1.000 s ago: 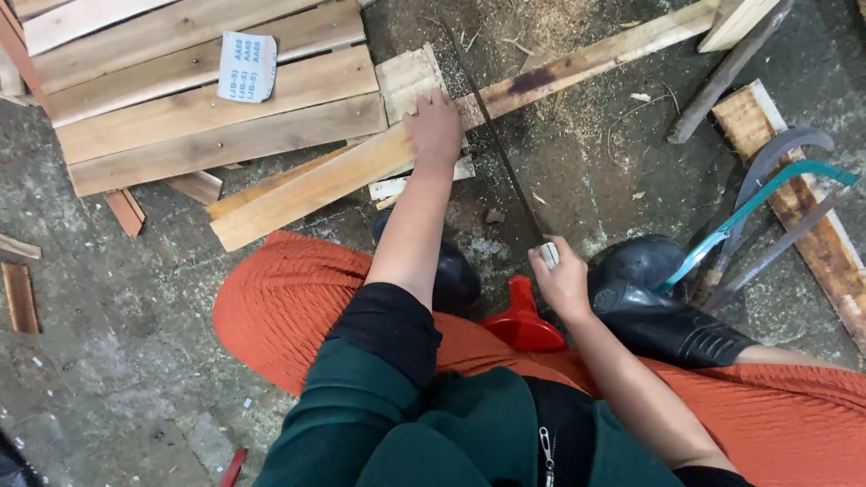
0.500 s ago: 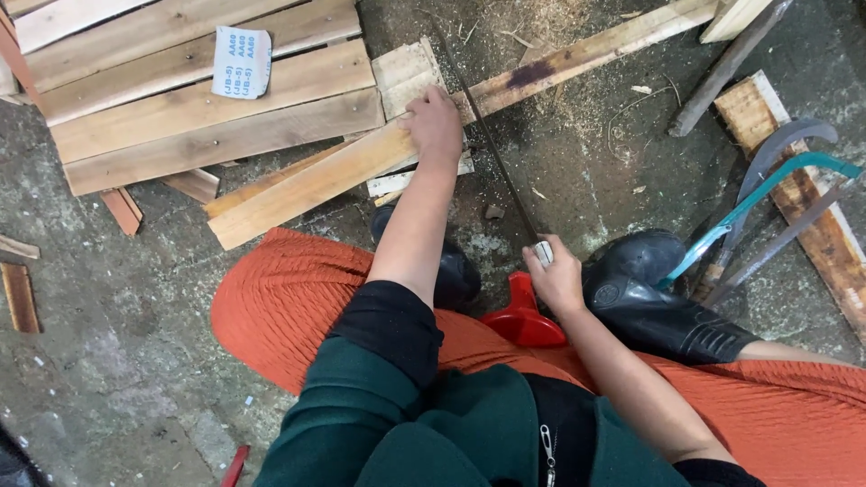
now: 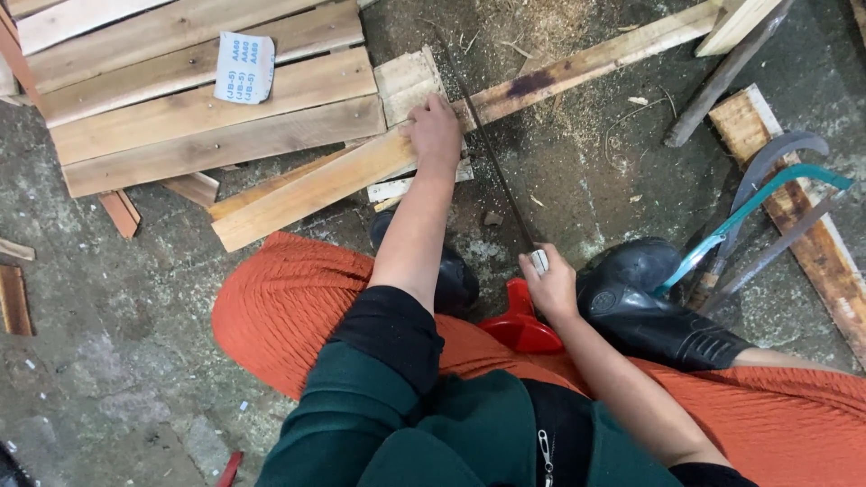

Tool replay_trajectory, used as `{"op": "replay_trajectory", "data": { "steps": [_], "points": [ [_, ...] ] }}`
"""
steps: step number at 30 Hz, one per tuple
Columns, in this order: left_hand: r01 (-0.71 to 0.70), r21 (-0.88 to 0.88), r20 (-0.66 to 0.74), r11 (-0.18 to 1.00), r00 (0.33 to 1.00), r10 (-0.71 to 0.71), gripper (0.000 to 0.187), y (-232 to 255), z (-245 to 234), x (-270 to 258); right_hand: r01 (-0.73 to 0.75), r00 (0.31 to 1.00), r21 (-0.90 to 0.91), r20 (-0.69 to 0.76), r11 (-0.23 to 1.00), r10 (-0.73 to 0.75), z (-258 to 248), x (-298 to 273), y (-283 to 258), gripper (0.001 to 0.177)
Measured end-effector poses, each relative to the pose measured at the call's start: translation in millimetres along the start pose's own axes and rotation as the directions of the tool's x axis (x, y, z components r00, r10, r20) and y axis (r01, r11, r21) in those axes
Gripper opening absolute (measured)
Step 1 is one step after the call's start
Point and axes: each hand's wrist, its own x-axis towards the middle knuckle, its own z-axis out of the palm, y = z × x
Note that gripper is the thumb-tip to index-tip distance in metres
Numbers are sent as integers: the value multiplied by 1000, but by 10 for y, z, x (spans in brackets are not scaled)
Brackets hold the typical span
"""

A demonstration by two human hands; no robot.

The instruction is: The person is using a hand saw to cut through a wooden plank on the floor.

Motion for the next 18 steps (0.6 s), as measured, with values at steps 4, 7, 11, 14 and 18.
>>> {"op": "replay_trajectory", "data": {
  "steps": [4, 7, 11, 14, 18],
  "points": [
    [1, 3, -10, 1000, 1000, -1, 24, -3, 42, -31, -4, 1000, -5, 10, 1000, 4, 29, -6, 46, 38],
    [10, 34, -17, 999, 1000, -10, 23, 3, -2, -22, -9, 1000, -8, 15, 1000, 9, 20, -22, 1, 39],
    [5, 16, 37, 1000, 999, -5, 25, 16, -109, -32, -26, 999, -10, 19, 1000, 26, 28, -73, -38, 39],
    [2, -5, 88, 1000, 996, -1, 25, 20, -149, 14, -30, 999, -11, 22, 999, 30, 77, -41, -6, 40],
    [2, -32, 78, 999, 997, 1, 25, 21, -279, -25, -56, 998, -17, 40, 998, 57, 131, -40, -10, 40]
  ]
}}
